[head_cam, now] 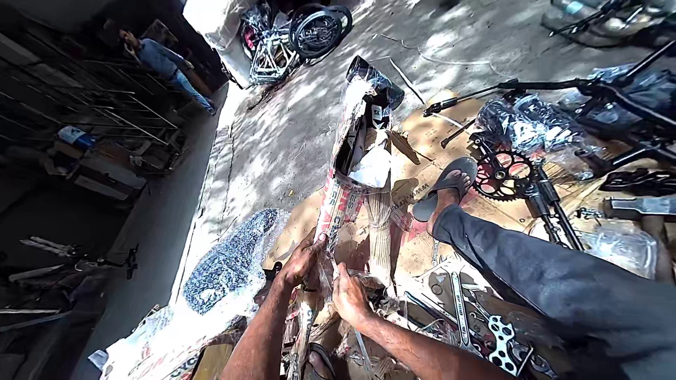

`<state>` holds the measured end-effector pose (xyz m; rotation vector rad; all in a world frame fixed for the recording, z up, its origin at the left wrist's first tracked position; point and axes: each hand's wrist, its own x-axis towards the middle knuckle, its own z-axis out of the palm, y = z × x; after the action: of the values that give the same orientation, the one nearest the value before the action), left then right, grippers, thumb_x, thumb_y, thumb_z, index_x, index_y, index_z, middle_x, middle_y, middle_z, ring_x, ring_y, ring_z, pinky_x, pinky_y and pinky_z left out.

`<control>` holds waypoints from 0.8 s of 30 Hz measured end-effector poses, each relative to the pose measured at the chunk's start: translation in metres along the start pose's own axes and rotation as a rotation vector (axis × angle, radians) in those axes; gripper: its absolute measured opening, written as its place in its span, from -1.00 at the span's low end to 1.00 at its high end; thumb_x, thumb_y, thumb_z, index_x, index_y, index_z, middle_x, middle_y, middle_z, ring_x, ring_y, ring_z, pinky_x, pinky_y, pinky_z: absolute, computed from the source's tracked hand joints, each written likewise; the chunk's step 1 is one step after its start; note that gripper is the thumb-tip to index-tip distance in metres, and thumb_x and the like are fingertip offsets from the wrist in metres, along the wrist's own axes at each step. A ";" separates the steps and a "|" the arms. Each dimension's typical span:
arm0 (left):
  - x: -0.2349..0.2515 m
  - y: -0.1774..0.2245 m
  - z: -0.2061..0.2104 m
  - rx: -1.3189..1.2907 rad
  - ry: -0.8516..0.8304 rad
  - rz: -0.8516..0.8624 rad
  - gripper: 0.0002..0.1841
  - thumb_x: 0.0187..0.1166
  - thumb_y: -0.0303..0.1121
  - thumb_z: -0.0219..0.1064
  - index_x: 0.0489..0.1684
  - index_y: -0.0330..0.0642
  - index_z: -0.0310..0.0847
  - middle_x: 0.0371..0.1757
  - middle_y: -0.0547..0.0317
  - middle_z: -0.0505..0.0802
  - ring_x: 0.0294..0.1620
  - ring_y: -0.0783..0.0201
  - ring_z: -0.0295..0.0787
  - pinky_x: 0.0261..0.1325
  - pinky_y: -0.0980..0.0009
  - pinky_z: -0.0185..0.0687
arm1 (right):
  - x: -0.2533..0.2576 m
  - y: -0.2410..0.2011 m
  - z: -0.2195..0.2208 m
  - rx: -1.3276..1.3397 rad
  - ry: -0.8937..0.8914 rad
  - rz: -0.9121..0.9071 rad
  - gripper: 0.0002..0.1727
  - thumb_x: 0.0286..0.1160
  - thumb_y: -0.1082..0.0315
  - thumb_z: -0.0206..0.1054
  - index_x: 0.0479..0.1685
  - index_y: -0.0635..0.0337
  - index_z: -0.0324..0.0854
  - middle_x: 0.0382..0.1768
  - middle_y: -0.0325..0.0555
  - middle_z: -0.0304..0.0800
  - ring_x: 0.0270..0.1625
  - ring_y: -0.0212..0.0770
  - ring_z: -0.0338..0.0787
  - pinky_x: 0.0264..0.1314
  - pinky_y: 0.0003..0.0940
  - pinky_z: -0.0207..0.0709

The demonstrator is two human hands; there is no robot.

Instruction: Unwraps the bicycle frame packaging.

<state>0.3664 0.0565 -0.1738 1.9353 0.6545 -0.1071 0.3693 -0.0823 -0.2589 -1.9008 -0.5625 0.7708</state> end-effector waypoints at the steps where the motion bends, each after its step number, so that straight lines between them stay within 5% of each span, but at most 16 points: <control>1: 0.000 0.000 0.001 -0.007 0.006 0.001 -0.51 0.90 -0.01 -0.07 0.73 0.13 0.30 0.15 0.07 0.85 0.02 0.23 0.84 0.09 0.19 0.79 | 0.006 -0.001 -0.004 0.062 0.067 -0.004 -0.57 0.85 0.21 -0.07 0.53 0.18 0.40 -0.16 0.17 0.83 0.01 0.16 0.86 0.16 0.10 0.68; 4: -0.002 -0.006 0.001 -0.029 0.004 0.000 -0.49 0.90 -0.02 -0.11 0.77 0.12 0.25 0.22 0.07 0.83 0.11 0.23 0.83 0.21 0.20 0.76 | 0.015 -0.016 0.003 0.188 0.167 0.031 -0.59 0.89 0.13 -0.12 0.51 0.12 0.27 -0.31 0.21 0.71 -0.20 0.25 0.83 -0.18 0.21 0.69; 6: -0.010 -0.003 0.006 -0.011 0.052 -0.038 -0.49 0.89 0.05 -0.10 0.75 0.20 0.29 0.11 0.08 0.85 -0.04 0.24 0.83 0.03 0.20 0.78 | 0.007 -0.018 0.020 0.097 0.089 0.087 -0.52 0.86 0.18 -0.07 0.65 0.11 0.22 -0.17 0.22 0.80 -0.03 0.23 0.87 0.02 0.18 0.72; 8: -0.008 -0.001 0.004 -0.024 0.040 -0.054 -0.48 0.88 0.07 -0.09 0.78 0.23 0.26 0.18 0.08 0.84 0.03 0.22 0.83 0.09 0.16 0.78 | -0.005 -0.009 0.023 -0.010 -0.052 0.076 -0.45 0.83 0.23 -0.06 0.76 0.13 0.17 -0.02 0.16 0.85 0.17 0.14 0.86 0.29 0.06 0.67; 10: -0.002 -0.001 0.002 -0.060 0.023 -0.062 -0.48 0.89 0.03 -0.10 0.79 0.18 0.24 0.20 0.06 0.84 0.08 0.21 0.83 0.15 0.15 0.77 | -0.008 0.001 0.007 -0.026 -0.116 0.025 -0.48 0.83 0.23 -0.07 0.70 0.19 0.27 0.04 0.17 0.84 0.21 0.13 0.83 0.36 0.05 0.62; 12: -0.002 0.000 0.002 -0.064 0.044 -0.080 -0.49 0.89 0.02 -0.10 0.76 0.16 0.27 0.12 0.04 0.86 -0.01 0.20 0.84 0.07 0.17 0.78 | -0.002 0.001 -0.010 0.072 -0.022 -0.003 -0.56 0.84 0.21 -0.06 0.54 0.21 0.39 -0.09 0.18 0.84 0.07 0.13 0.86 0.24 0.07 0.66; 15: -0.006 -0.001 0.005 -0.064 0.067 -0.080 -0.49 0.88 0.06 -0.11 0.73 0.19 0.34 0.14 0.09 0.87 0.02 0.23 0.85 0.09 0.18 0.78 | 0.014 -0.014 -0.009 0.231 0.113 0.015 -0.61 0.87 0.17 -0.09 0.50 0.15 0.30 -0.33 0.15 0.74 -0.31 0.13 0.86 -0.23 0.12 0.75; 19: -0.001 -0.003 0.001 -0.090 0.080 -0.064 -0.48 0.89 0.03 -0.11 0.71 0.08 0.37 0.16 0.03 0.87 0.08 0.19 0.84 0.17 0.14 0.76 | -0.002 -0.009 0.019 -0.004 -0.111 0.088 -0.44 0.81 0.24 -0.03 0.76 0.11 0.19 0.00 0.16 0.85 0.12 0.13 0.87 0.24 0.06 0.69; 22: 0.002 -0.003 -0.002 -0.107 0.061 -0.050 -0.49 0.91 -0.02 -0.15 0.70 0.03 0.36 0.20 0.03 0.85 0.14 0.19 0.82 0.22 0.16 0.74 | -0.020 0.019 0.005 -0.133 -0.386 0.000 -0.40 0.74 0.30 0.03 0.77 0.16 0.16 0.10 0.22 0.75 0.01 0.11 0.88 0.04 0.06 0.75; 24: 0.003 -0.007 0.000 -0.120 0.106 -0.045 -0.50 0.91 -0.02 -0.13 0.64 0.00 0.44 0.15 0.02 0.86 0.10 0.19 0.83 0.17 0.16 0.76 | -0.029 0.046 -0.006 -0.173 -0.403 -0.016 -0.33 0.69 0.30 0.09 0.82 0.14 0.16 0.31 0.30 0.72 0.35 0.23 0.74 0.42 0.22 0.55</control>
<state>0.3656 0.0599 -0.1809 1.8204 0.7580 0.0064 0.3564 -0.1251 -0.2911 -1.9019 -0.9166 1.1363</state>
